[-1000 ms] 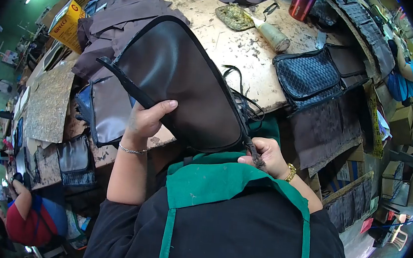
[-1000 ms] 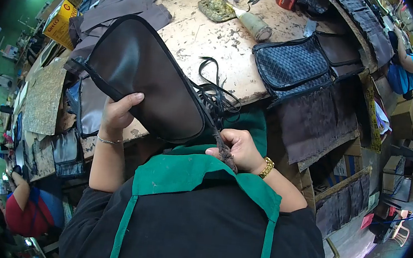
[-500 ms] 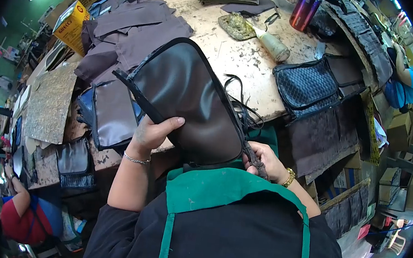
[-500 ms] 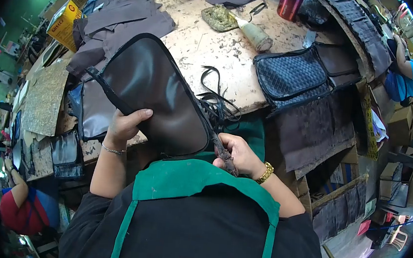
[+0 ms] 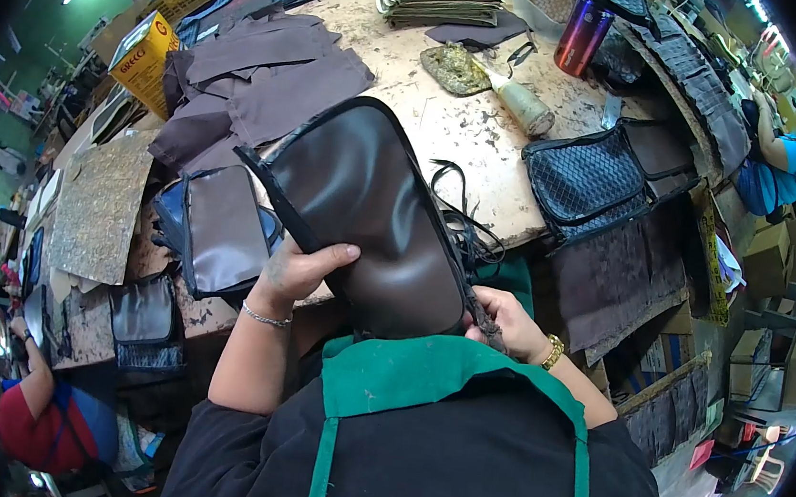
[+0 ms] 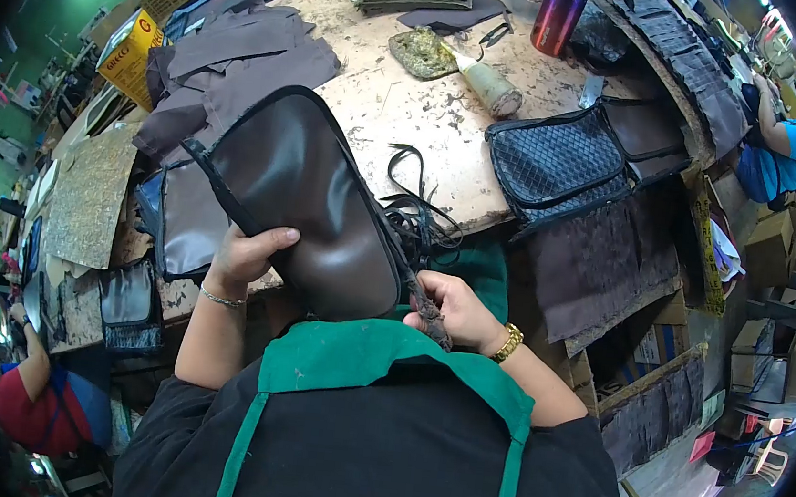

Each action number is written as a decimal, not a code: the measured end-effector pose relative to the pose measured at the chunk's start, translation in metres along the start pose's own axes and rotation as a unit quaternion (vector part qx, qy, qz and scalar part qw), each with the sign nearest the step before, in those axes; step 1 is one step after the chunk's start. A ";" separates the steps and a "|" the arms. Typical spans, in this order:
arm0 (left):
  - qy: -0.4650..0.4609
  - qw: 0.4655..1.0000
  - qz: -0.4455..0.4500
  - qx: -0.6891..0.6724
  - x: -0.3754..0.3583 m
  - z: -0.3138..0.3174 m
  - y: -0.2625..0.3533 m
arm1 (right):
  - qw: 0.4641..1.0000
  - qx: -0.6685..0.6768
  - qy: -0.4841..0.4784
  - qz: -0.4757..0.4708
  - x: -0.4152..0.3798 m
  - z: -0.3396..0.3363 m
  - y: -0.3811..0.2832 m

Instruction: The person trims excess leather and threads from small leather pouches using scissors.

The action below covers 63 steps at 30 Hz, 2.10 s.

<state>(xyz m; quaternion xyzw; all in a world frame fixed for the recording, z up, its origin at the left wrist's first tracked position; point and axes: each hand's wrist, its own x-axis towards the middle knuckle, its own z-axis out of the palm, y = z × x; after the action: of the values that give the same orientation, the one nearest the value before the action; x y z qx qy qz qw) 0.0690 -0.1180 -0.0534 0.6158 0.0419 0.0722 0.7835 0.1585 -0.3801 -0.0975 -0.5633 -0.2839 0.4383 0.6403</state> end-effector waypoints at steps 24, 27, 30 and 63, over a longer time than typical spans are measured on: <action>-0.010 0.999 -0.022 -0.023 -0.005 0.003 -0.009 | 0.999 0.026 -0.013 -0.021 0.006 0.008 -0.007; 0.003 0.994 -0.020 0.107 -0.010 0.009 -0.008 | 0.998 0.031 -0.037 -0.037 0.009 0.009 -0.013; 0.017 0.996 -0.031 0.087 -0.011 0.008 -0.010 | 0.998 0.041 -0.042 -0.023 0.010 0.009 -0.013; -0.007 0.997 -0.081 0.003 -0.012 0.011 -0.011 | 0.998 0.046 0.025 -0.029 0.014 0.010 -0.007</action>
<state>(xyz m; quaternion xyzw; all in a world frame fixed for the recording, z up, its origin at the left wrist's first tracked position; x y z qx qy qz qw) 0.0599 -0.1331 -0.0616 0.6135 0.0867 0.0039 0.7849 0.1579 -0.3628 -0.0908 -0.5359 -0.2636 0.4174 0.6849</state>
